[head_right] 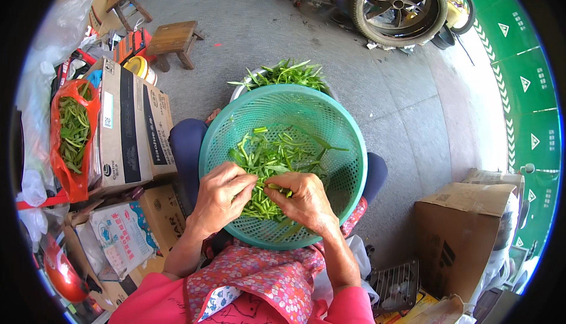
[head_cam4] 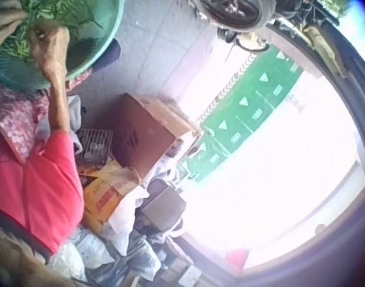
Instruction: The person sits on the ground and trims green leafy vegetables by hand. They pick up stems from a green colander, snap off the ends or unwanted parts, and place the trimmed pieces into a metal bowl.
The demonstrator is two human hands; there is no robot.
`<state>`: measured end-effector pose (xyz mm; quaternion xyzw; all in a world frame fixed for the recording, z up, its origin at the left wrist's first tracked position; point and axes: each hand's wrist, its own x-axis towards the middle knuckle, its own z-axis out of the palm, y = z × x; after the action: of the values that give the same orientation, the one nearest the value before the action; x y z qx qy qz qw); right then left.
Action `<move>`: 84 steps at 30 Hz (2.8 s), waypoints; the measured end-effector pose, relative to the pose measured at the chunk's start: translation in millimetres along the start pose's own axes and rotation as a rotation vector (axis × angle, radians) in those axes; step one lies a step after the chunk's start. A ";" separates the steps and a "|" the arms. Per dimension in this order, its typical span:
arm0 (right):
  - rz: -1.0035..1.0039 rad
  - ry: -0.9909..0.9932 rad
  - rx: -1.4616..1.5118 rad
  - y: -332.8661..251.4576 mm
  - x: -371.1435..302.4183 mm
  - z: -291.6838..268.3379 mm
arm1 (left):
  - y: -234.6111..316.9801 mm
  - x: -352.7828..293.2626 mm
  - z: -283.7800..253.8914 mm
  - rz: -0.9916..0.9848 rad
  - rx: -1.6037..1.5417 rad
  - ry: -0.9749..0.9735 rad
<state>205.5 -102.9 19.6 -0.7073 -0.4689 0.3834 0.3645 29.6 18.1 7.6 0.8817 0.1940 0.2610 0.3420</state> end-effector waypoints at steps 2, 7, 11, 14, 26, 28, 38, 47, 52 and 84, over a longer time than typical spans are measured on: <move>-0.044 0.038 0.024 2.2 -4.9 4.5 | 1.6 0.0 2.2 0.005 -0.036 -0.003; -0.137 -0.004 -0.026 -1.2 -8.4 6.1 | 2.2 -11.0 10.6 -0.152 -0.291 0.066; -0.259 0.069 -0.094 -27.9 -5.8 -23.0 | -0.7 -18.5 17.3 -0.515 -0.694 0.273; -0.355 0.453 -0.234 -44.1 22.4 -69.4 | -5.6 -19.7 9.1 -0.457 -0.518 0.171; -0.049 0.258 -0.842 43.6 256.5 -108.0 | 13.3 -55.0 27.4 -0.226 -0.110 -0.362; -0.088 0.360 -0.899 46.3 240.7 -93.7 | 12.7 -56.8 33.6 -0.263 -0.105 -0.436; -0.060 0.041 -0.786 90.2 15.7 -11.6 | -6.4 -45.1 85.0 0.002 0.418 -0.701; 0.026 0.182 -0.610 90.6 -14.2 -19.5 | -8.7 -53.5 33.5 -0.086 0.276 -0.605; 0.053 0.337 -0.474 39.3 -11.0 -50.4 | -1.5 -39.6 16.4 -0.125 0.117 -0.345; -0.366 0.268 -0.395 -10.7 -37.6 23.0 | 18.5 -36.8 14.9 -0.659 -0.749 0.076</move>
<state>171.0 -131.6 26.3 -0.7125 -0.6019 0.1156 0.3415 12.4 -21.3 -0.8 0.5801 0.3674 0.2228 0.6920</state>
